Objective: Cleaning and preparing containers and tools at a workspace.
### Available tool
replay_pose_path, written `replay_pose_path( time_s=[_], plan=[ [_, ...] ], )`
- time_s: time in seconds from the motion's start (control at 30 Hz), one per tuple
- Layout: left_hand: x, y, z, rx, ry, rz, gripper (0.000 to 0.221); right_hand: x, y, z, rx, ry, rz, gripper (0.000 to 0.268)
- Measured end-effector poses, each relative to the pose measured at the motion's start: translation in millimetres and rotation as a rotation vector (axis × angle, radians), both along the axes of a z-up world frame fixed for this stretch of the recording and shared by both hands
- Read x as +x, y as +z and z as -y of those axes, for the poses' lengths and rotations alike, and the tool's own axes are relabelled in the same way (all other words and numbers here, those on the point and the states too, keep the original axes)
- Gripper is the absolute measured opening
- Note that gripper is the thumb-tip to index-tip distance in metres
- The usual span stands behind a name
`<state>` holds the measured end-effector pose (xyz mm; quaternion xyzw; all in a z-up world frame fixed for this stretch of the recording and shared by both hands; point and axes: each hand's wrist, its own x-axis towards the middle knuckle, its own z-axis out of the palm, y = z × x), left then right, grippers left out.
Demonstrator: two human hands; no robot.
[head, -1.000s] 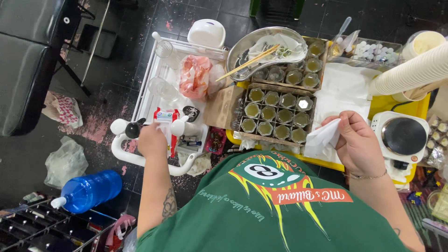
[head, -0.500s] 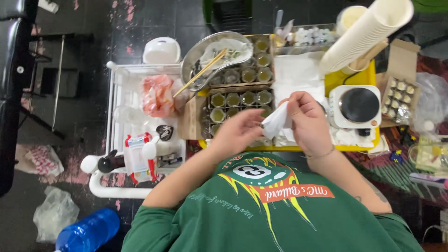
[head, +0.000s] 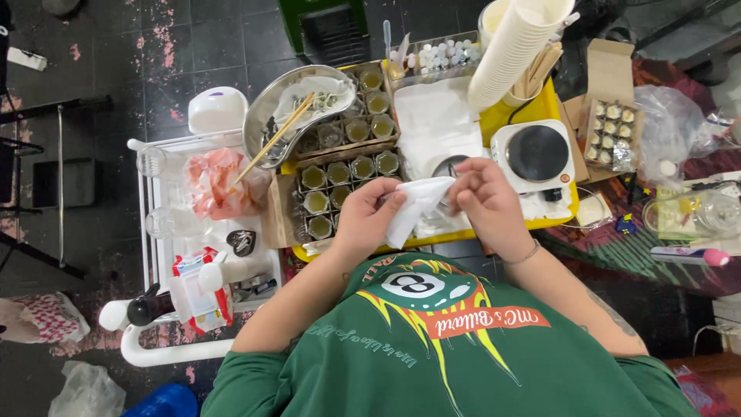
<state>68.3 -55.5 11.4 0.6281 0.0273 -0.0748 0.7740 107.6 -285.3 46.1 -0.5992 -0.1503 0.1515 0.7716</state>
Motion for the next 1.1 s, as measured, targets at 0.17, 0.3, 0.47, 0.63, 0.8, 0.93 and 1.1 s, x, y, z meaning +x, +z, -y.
replay_pose_path(
  time_s=[0.17,0.3,0.47,0.63,0.8,0.93,1.1],
  plan=[
    [-9,28,13,0.138,0.04,0.161,0.014,4,64,-25,-0.068,0.151,-0.879,0.059],
    [-17,49,18,0.462,0.032,0.483,0.029,12,-27,18,0.113,0.319,-0.673,0.016],
    [-25,42,23,0.652,0.148,0.471,0.042,24,-33,39,0.051,0.145,-0.385,0.011],
    [-24,19,28,0.654,0.198,0.392,0.047,29,-14,47,0.027,0.071,-0.176,0.005],
    [-3,39,37,0.153,-0.151,0.466,0.044,38,32,43,-0.372,0.539,0.222,0.008],
    [-2,34,48,0.271,-0.387,0.464,0.035,41,74,34,-0.379,0.608,0.459,0.012],
    [-5,40,46,0.405,-0.286,0.454,0.022,38,113,37,-0.968,0.435,0.364,0.046]
  ],
)
